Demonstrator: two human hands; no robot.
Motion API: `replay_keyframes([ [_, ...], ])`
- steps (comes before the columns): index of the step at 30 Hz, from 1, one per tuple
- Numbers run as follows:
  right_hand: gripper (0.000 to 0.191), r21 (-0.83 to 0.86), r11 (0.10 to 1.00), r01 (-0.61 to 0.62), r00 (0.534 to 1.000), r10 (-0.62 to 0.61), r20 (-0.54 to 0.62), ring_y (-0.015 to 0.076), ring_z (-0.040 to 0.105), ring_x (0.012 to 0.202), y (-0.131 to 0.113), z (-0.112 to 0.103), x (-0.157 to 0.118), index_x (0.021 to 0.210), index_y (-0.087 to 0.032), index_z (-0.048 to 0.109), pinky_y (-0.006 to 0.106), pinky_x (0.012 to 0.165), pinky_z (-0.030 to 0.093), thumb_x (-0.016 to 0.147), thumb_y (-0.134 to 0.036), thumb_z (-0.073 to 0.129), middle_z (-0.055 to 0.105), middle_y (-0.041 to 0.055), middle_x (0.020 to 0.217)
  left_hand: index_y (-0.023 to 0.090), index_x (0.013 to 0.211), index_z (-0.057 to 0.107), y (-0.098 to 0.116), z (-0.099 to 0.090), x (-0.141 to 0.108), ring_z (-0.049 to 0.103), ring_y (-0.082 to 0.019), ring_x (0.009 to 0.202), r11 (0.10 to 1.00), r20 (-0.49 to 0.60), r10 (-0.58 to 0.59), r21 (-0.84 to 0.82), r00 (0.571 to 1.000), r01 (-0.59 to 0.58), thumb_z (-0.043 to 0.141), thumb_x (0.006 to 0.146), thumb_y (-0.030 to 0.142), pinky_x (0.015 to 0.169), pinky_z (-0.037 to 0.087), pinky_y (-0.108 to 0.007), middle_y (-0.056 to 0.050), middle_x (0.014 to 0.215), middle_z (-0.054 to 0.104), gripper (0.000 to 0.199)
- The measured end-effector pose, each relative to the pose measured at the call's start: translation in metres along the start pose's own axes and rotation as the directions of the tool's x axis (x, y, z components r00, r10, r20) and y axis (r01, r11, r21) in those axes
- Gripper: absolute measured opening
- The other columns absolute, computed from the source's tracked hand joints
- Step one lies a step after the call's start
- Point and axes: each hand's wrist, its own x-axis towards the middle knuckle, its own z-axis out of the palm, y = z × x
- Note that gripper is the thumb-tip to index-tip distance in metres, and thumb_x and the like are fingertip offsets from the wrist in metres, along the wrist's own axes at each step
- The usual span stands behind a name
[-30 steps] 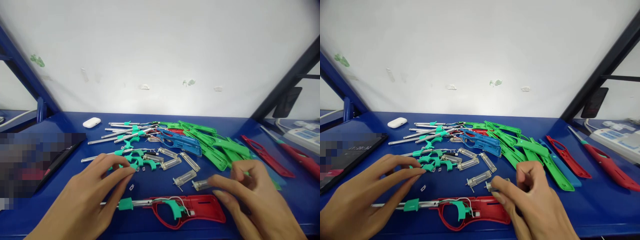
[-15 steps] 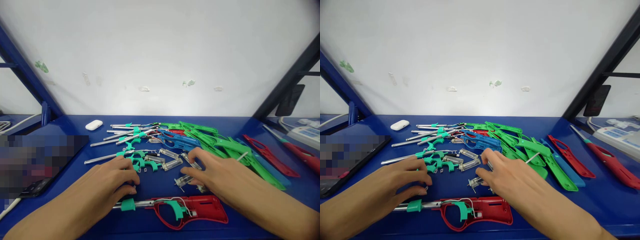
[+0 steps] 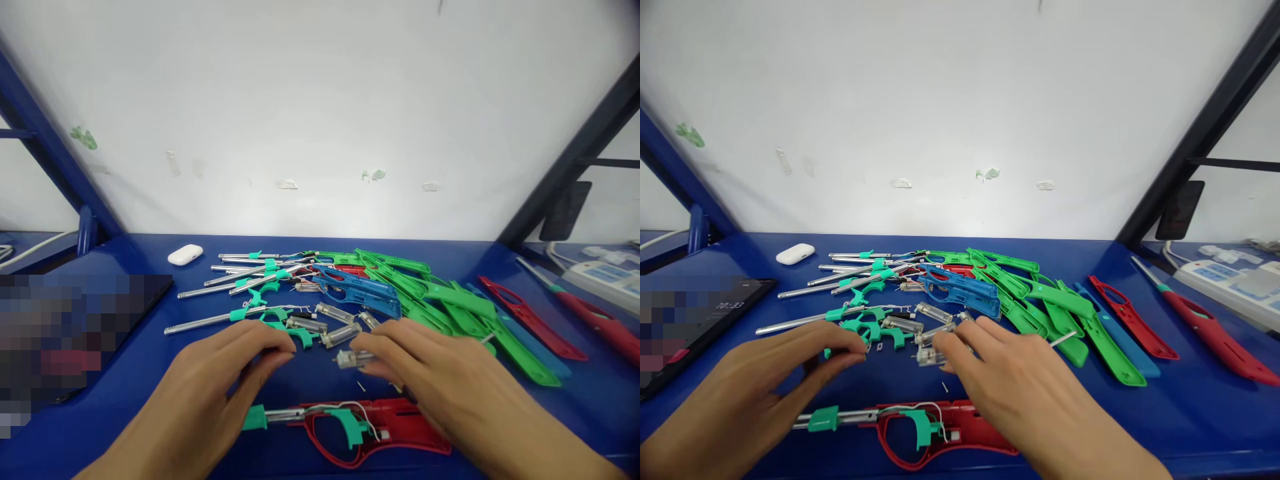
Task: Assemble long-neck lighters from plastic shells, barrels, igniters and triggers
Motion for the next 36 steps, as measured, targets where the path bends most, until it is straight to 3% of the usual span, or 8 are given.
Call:
replay_keyframes([
  [5, 0.042, 0.060, 0.997, -0.043, 0.985, 0.052, -0.163, 0.0128, 0.081, 0.084, -0.022, 0.005, 0.007, 0.136, -0.028, 0.064, 0.027, 0.050, 0.052, 0.127, -0.032, 0.023, 0.082, 0.0000, 0.110, 0.035, 0.105, 0.082, 0.012, 0.011, -0.013, 0.081, -0.011, 0.081, 0.989, -0.140, 0.025, -0.139, 0.990, -0.044, 0.065, 0.109, 0.027, 0.076, 0.062, -0.013, 0.006, 0.099, 0.085, 0.019],
  [7, 0.038, 0.106, 0.993, -0.060, 0.978, 0.080, -0.192, 0.0140, 0.080, 0.080, -0.026, 0.009, 0.008, 0.132, -0.029, 0.066, 0.028, 0.050, 0.052, 0.126, -0.031, 0.028, 0.081, -0.0006, 0.109, 0.036, 0.110, 0.084, 0.012, 0.013, -0.020, 0.077, -0.010, 0.074, 0.986, -0.114, -0.007, -0.168, 0.994, -0.012, 0.065, 0.109, 0.024, 0.069, 0.061, -0.014, 0.004, 0.104, 0.083, 0.022],
  [10, 0.025, 0.199, 0.977, -0.072, 0.984, 0.102, -0.148, 0.0175, 0.082, 0.087, -0.027, 0.015, 0.006, 0.130, -0.029, 0.065, 0.028, 0.063, 0.059, 0.122, -0.025, 0.042, 0.082, 0.0002, 0.113, 0.036, 0.116, 0.086, 0.013, 0.016, -0.025, 0.069, -0.010, 0.063, 0.969, -0.038, -0.049, -0.244, 0.998, 0.038, 0.058, 0.111, 0.023, 0.058, 0.058, -0.017, 0.000, 0.103, 0.081, 0.031],
  [13, 0.025, 0.250, 0.967, -0.051, 0.985, 0.090, -0.147, 0.0176, 0.082, 0.089, -0.026, 0.018, 0.003, 0.134, -0.027, 0.064, 0.028, 0.074, 0.062, 0.117, -0.015, 0.050, 0.084, 0.0001, 0.114, 0.036, 0.113, 0.088, 0.016, 0.020, -0.025, 0.068, -0.011, 0.062, 0.944, -0.031, -0.120, -0.315, 0.992, 0.104, 0.066, 0.109, 0.031, 0.057, 0.058, -0.018, 0.001, 0.093, 0.081, 0.023],
  [17, 0.043, 0.227, 0.974, -0.019, 0.982, 0.060, -0.176, 0.0160, 0.082, 0.083, -0.027, 0.017, 0.002, 0.138, -0.028, 0.063, 0.026, 0.063, 0.057, 0.107, -0.002, 0.050, 0.085, -0.0024, 0.111, 0.033, 0.095, 0.086, 0.022, 0.024, -0.021, 0.065, -0.012, 0.056, 0.899, -0.007, -0.273, -0.359, 0.962, 0.252, 0.080, 0.102, 0.043, 0.054, 0.057, -0.019, 0.004, 0.078, 0.078, 0.014],
  [22, 0.049, 0.162, 0.987, -0.016, 0.979, 0.048, -0.197, 0.0149, 0.083, 0.079, -0.028, 0.015, 0.004, 0.137, -0.031, 0.063, 0.029, 0.048, 0.046, 0.101, 0.000, 0.048, 0.087, -0.0049, 0.110, 0.030, 0.088, 0.084, 0.027, 0.021, -0.020, 0.060, -0.011, 0.051, 0.866, 0.047, -0.291, -0.411, 0.955, 0.284, 0.074, 0.105, 0.047, 0.050, 0.055, -0.019, 0.003, 0.075, 0.075, 0.026],
  [28, 0.052, 0.166, 0.986, -0.022, 0.976, 0.058, -0.212, 0.0148, 0.083, 0.080, -0.029, 0.016, 0.006, 0.138, -0.029, 0.064, 0.028, 0.050, 0.047, 0.100, 0.002, 0.048, 0.086, -0.0040, 0.109, 0.031, 0.096, 0.087, 0.028, 0.021, -0.022, 0.059, -0.011, 0.049, 0.829, 0.080, -0.335, -0.450, 0.939, 0.334, 0.076, 0.103, 0.050, 0.049, 0.055, -0.019, 0.003, 0.074, 0.076, 0.023],
  [36, 0.049, 0.205, 0.978, -0.027, 0.979, 0.068, -0.194, 0.0151, 0.082, 0.080, -0.031, 0.016, 0.004, 0.139, -0.029, 0.065, 0.027, 0.055, 0.051, 0.101, 0.000, 0.051, 0.085, -0.0039, 0.107, 0.035, 0.104, 0.086, 0.027, 0.027, -0.028, 0.053, -0.008, 0.046, 0.784, 0.092, -0.391, -0.489, 0.916, 0.383, 0.077, 0.104, 0.052, 0.043, 0.046, -0.016, 0.005, 0.079, 0.077, 0.019],
])
